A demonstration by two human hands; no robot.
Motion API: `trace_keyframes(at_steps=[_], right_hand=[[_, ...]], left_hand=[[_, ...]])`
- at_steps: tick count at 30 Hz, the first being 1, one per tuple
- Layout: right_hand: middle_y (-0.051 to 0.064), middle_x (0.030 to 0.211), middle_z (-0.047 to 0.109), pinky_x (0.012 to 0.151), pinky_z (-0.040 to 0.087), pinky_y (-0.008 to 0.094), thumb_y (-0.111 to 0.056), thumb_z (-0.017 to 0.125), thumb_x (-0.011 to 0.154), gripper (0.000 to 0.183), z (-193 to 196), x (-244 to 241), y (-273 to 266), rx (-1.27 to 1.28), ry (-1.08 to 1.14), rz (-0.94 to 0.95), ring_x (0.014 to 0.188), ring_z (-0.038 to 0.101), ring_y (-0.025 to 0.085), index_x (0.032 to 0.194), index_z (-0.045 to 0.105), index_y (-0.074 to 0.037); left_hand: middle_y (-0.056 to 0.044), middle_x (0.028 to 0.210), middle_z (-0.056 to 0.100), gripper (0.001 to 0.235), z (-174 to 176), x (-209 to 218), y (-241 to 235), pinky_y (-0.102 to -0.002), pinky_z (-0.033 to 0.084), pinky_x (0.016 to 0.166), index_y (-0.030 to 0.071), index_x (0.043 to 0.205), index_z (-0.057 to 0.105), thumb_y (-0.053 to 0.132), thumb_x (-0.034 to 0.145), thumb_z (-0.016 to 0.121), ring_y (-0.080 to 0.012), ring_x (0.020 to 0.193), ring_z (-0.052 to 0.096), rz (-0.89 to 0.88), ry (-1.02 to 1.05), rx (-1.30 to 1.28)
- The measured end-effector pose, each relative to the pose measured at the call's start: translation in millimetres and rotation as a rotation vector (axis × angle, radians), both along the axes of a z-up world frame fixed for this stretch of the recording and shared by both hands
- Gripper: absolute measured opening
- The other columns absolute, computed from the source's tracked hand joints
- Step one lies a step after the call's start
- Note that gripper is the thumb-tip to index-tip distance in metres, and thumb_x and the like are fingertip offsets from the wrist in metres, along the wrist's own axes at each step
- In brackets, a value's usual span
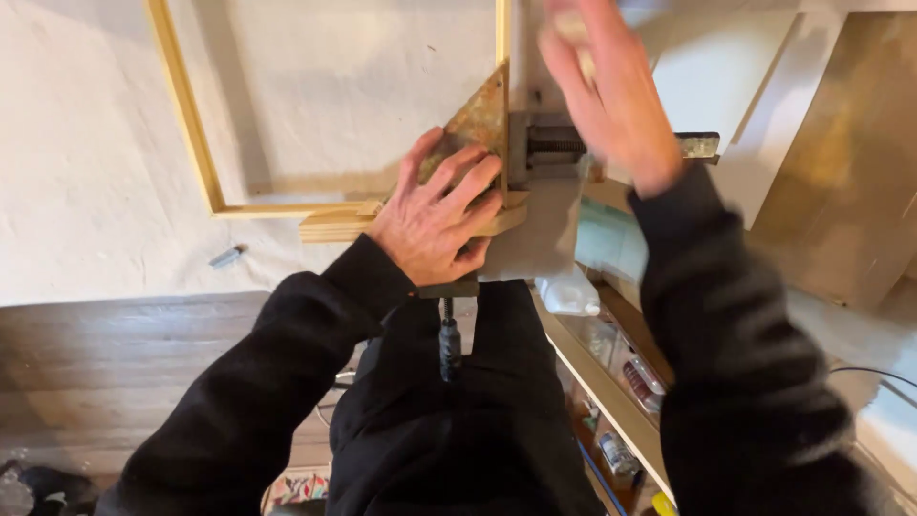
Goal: The person clamps a wooden picture frame corner in a corner clamp, tightens it, and taps the joint with a hammer. They then pick up wood molding pieces, apply wood glue from a bottle to a mitered end, fit the pieces together, and place the glued corner back into the clamp and hammer it.
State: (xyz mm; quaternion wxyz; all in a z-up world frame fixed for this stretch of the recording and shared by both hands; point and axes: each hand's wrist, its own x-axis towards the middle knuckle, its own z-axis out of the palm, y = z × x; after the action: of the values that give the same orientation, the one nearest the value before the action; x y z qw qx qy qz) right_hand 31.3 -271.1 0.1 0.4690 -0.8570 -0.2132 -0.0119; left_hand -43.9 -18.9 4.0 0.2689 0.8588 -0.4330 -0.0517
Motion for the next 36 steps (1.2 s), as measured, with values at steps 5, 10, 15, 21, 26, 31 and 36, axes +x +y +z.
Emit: trace_keyframes(at_steps=[5, 10, 15, 21, 26, 31, 36], right_hand=[[0.003, 0.083, 0.037, 0.066, 0.032, 0.033, -0.029, 0.047, 0.123, 0.039, -65.0, 42.8, -9.7, -0.112, 0.308, -0.02, 0.073, 0.036, 0.014, 0.098, 0.046, 0.001], [-0.003, 0.065, 0.026, 0.054, 0.024, 0.033, -0.031, 0.053, 0.12, 0.046, -61.6, 43.5, -5.9, -0.164, 0.367, -0.06, 0.056, 0.025, 0.012, 0.083, 0.045, -0.004], [0.016, 0.127, 0.066, 0.107, 0.057, 0.044, -0.02, 0.049, 0.122, 0.027, -72.8, 32.4, -4.8, 0.279, 0.168, 0.084, 0.124, 0.068, 0.029, 0.134, 0.056, 0.003], [0.015, 0.129, 0.073, 0.099, 0.061, 0.043, -0.032, 0.054, 0.121, 0.033, -72.9, 28.7, -1.8, 0.129, 0.345, -0.063, 0.122, 0.075, 0.03, 0.139, 0.054, -0.005], [0.016, 0.142, 0.068, 0.083, 0.062, 0.042, -0.037, 0.051, 0.115, 0.046, -47.8, 30.3, 3.8, 0.066, 0.394, -0.078, 0.127, 0.07, 0.034, 0.148, 0.043, -0.007], [0.022, 0.155, 0.058, 0.107, 0.053, 0.05, -0.036, 0.053, 0.119, 0.054, -30.4, 13.5, -30.7, -0.018, 0.341, 0.036, 0.139, 0.06, 0.039, 0.16, 0.037, -0.005], [0.018, 0.14, 0.061, 0.104, 0.054, 0.049, -0.03, 0.081, 0.095, 0.057, 0.9, -45.8, -111.9, -0.412, -0.022, 0.16, 0.124, 0.064, 0.037, 0.14, 0.059, -0.003]], left_hand=[[-0.013, 0.142, 0.048, 0.062, -7.6, 0.1, -3.2, -0.067, 0.026, 0.119, 0.005, 0.127, 0.066, 0.034, 0.073, 0.077, -0.0291, 0.141, 0.042, -0.016, -0.008, 0.082], [-0.011, 0.144, 0.048, 0.061, -13.3, -3.7, -3.7, -0.067, 0.025, 0.12, 0.007, 0.129, 0.066, 0.036, 0.076, 0.077, -0.0279, 0.144, 0.041, 0.005, -0.012, 0.088], [-0.01, 0.146, 0.048, 0.056, -17.7, -6.2, -3.3, -0.068, 0.024, 0.122, 0.007, 0.13, 0.069, 0.034, 0.082, 0.077, -0.0257, 0.145, 0.04, -0.015, -0.053, 0.111], [-0.003, 0.153, 0.053, 0.045, -11.3, -5.5, -4.2, -0.072, 0.025, 0.122, 0.01, 0.121, 0.076, 0.033, 0.082, 0.078, -0.0247, 0.148, 0.041, -0.048, -0.091, 0.126], [-0.002, 0.15, 0.056, 0.048, -12.1, -6.2, -6.9, -0.073, 0.025, 0.12, 0.009, 0.12, 0.076, 0.031, 0.078, 0.077, -0.0243, 0.147, 0.041, -0.034, -0.074, 0.125], [-0.002, 0.148, 0.057, 0.046, -12.8, -6.7, -7.3, -0.074, 0.026, 0.119, 0.008, 0.118, 0.076, 0.03, 0.078, 0.077, -0.0249, 0.146, 0.041, -0.034, -0.057, 0.114], [-0.001, 0.15, 0.056, 0.04, -18.3, -11.4, -6.7, -0.073, 0.026, 0.121, 0.009, 0.119, 0.077, 0.029, 0.084, 0.078, -0.0235, 0.147, 0.041, -0.007, -0.083, 0.117]])
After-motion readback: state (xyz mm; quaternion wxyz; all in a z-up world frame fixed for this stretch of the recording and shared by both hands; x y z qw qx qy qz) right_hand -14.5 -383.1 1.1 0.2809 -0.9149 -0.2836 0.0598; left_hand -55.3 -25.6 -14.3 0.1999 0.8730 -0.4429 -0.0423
